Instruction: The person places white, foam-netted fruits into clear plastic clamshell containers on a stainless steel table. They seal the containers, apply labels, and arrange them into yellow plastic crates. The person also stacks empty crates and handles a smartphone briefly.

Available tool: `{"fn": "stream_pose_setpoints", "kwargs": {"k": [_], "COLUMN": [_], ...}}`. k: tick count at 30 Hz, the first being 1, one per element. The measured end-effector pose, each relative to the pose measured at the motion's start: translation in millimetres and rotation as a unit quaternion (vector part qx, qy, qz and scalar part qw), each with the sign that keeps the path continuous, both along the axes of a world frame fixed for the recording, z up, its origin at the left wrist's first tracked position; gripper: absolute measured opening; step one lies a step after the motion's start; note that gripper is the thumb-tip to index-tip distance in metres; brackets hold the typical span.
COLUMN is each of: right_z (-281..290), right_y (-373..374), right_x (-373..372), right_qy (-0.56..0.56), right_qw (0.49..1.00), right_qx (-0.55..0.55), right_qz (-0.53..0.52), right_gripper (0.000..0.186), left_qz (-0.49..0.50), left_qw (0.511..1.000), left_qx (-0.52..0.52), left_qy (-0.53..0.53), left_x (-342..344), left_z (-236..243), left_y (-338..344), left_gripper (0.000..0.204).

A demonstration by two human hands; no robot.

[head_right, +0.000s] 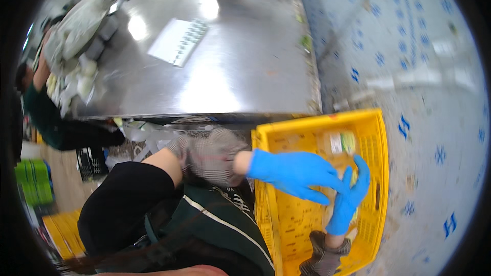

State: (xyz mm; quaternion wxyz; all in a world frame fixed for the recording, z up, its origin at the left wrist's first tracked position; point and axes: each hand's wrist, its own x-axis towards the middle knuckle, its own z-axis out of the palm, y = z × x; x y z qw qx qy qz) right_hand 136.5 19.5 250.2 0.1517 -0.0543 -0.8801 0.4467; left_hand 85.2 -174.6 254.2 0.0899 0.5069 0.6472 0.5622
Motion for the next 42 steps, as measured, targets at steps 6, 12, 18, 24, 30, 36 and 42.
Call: {"fn": "stream_pose_setpoints", "kwargs": {"k": [6,12,18,24,30,36,42], "right_z": [-52,-139,-133,-110,-141,-169,-185], "right_y": [-235,-471,-602,-712,-752,-747,-744], "right_x": [-143,-188,-317,-253,-84,-99,-112], "right_qy": [0.021,0.108,0.145,-0.008,0.230,0.162,0.162], "right_qw": [0.870,0.786,0.840,0.863,0.743,0.750,0.740], "right_qx": [0.250,0.386,0.486,0.043,0.298,0.106,0.086], "right_qz": [0.425,0.472,0.193,0.503,0.552,0.632,0.647], "right_gripper": [0.049,0.055,0.051,0.038,0.033,0.033,0.031], "left_qz": [0.399,0.553,0.682,0.774,0.884,0.912,0.826], "left_qw": [0.876,0.738,0.628,0.563,0.442,0.137,0.280], "left_qx": [-0.269,-0.325,-0.282,-0.107,0.111,0.332,-0.091], "left_qy": [-0.014,-0.210,-0.247,-0.268,-0.103,-0.196,-0.481], "left_x": [36,105,123,112,173,355,403], "left_z": [-53,-83,-86,-113,-79,-155,-207], "left_y": [-252,-463,-643,-766,-769,-671,-502], "left_gripper": [0.039,0.039,0.041,0.040,0.028,0.023,0.032]}}
